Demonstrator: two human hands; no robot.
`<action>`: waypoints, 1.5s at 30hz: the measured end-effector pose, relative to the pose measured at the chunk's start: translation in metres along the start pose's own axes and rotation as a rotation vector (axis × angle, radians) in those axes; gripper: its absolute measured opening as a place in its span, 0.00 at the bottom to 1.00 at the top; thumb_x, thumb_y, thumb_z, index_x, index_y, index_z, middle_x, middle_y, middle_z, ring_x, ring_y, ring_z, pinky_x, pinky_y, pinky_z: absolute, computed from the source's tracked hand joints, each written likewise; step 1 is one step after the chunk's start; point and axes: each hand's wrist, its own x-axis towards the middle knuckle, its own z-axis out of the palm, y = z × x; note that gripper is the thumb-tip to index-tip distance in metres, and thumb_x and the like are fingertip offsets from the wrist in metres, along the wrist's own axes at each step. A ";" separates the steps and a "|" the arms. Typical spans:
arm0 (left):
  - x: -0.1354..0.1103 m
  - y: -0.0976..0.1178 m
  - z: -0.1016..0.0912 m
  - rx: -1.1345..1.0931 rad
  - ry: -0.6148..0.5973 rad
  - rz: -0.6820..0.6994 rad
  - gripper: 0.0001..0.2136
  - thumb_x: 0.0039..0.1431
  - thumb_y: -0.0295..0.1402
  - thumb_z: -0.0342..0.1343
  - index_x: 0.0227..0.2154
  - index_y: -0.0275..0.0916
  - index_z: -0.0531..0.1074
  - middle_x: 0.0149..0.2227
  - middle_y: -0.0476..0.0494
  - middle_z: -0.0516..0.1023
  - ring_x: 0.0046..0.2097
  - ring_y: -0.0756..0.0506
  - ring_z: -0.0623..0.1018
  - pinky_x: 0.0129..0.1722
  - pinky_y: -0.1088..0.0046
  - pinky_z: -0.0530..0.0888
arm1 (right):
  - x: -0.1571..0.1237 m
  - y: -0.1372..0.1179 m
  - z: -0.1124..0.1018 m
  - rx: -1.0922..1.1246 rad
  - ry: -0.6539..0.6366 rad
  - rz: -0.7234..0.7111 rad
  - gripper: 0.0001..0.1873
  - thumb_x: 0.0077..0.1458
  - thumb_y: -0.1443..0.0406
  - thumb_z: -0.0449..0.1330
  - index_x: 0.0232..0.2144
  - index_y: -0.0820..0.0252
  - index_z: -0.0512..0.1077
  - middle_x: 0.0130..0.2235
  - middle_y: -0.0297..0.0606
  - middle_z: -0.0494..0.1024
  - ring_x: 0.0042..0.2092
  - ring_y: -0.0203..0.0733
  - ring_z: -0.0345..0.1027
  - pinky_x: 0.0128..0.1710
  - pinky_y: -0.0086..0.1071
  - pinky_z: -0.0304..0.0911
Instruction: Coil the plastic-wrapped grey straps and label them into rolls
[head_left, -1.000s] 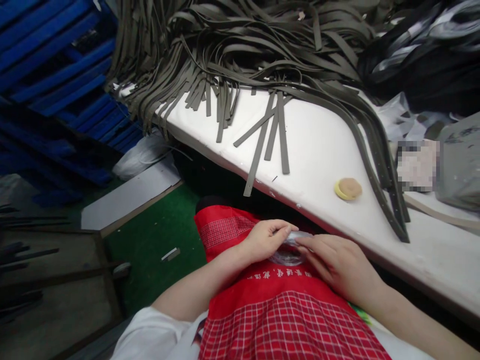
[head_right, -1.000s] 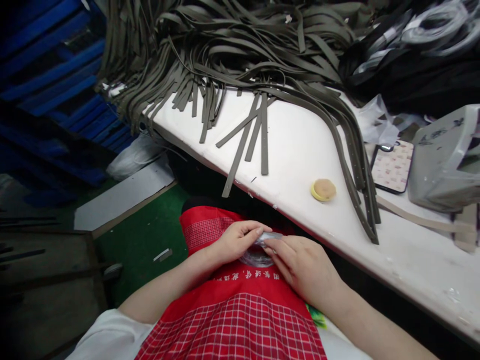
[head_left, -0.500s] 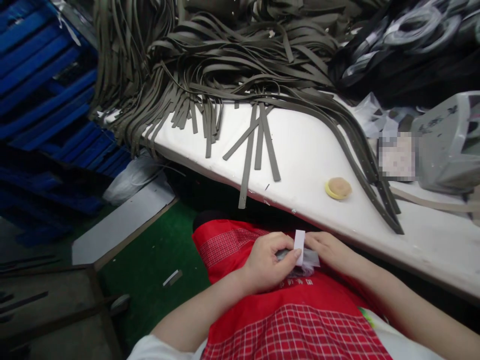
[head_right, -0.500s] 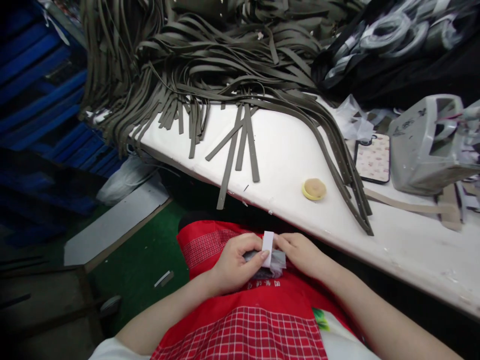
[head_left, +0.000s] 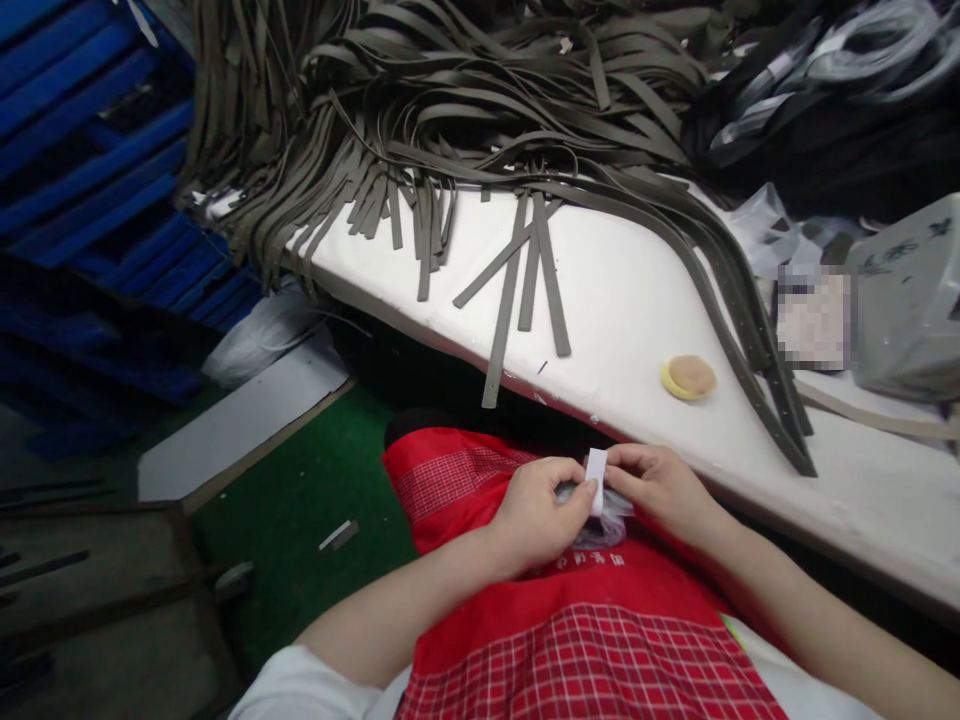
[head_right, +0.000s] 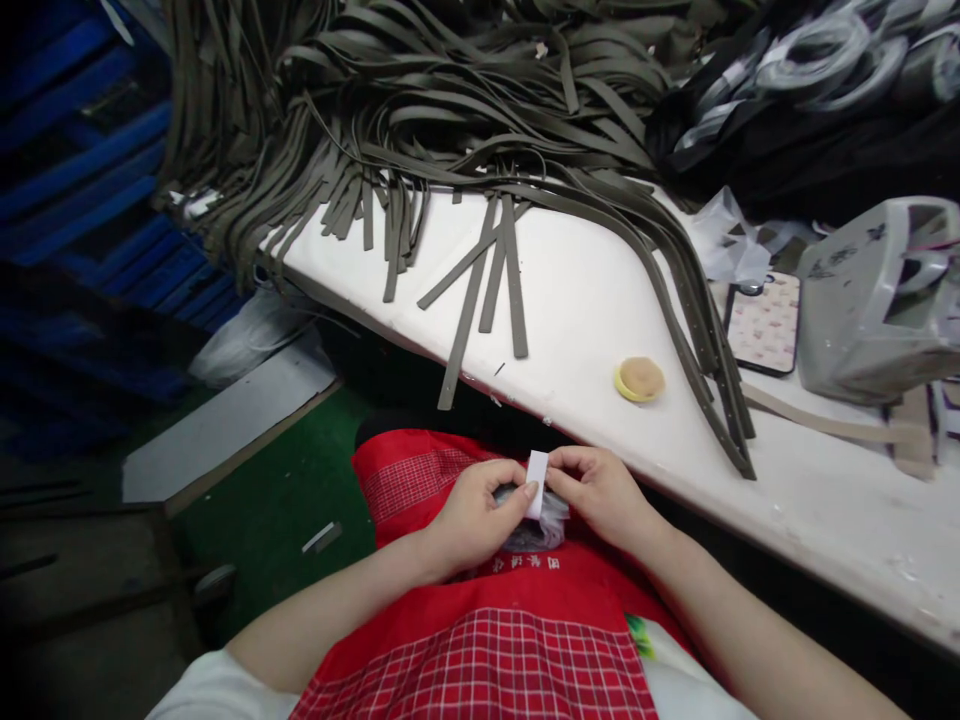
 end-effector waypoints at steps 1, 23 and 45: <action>0.001 0.002 0.001 -0.013 -0.001 -0.026 0.10 0.60 0.35 0.54 0.27 0.36 0.75 0.28 0.48 0.78 0.30 0.49 0.74 0.32 0.76 0.67 | -0.001 -0.001 -0.004 -0.001 -0.034 0.011 0.19 0.52 0.52 0.62 0.30 0.64 0.77 0.29 0.38 0.79 0.30 0.38 0.68 0.31 0.30 0.64; -0.008 0.021 0.007 0.152 0.014 0.031 0.12 0.55 0.39 0.57 0.40 0.41 0.65 0.37 0.47 0.80 0.37 0.42 0.79 0.37 0.67 0.71 | -0.010 -0.017 -0.026 -0.169 -0.258 0.080 0.18 0.51 0.53 0.65 0.31 0.64 0.75 0.31 0.37 0.79 0.32 0.38 0.70 0.35 0.32 0.66; 0.023 0.006 -0.013 -0.622 -0.246 -0.133 0.24 0.48 0.45 0.66 0.42 0.30 0.76 0.37 0.39 0.78 0.36 0.49 0.76 0.39 0.74 0.71 | -0.048 -0.008 -0.007 -1.097 0.161 -0.814 0.26 0.60 0.73 0.52 0.61 0.61 0.62 0.59 0.47 0.70 0.60 0.48 0.64 0.58 0.46 0.67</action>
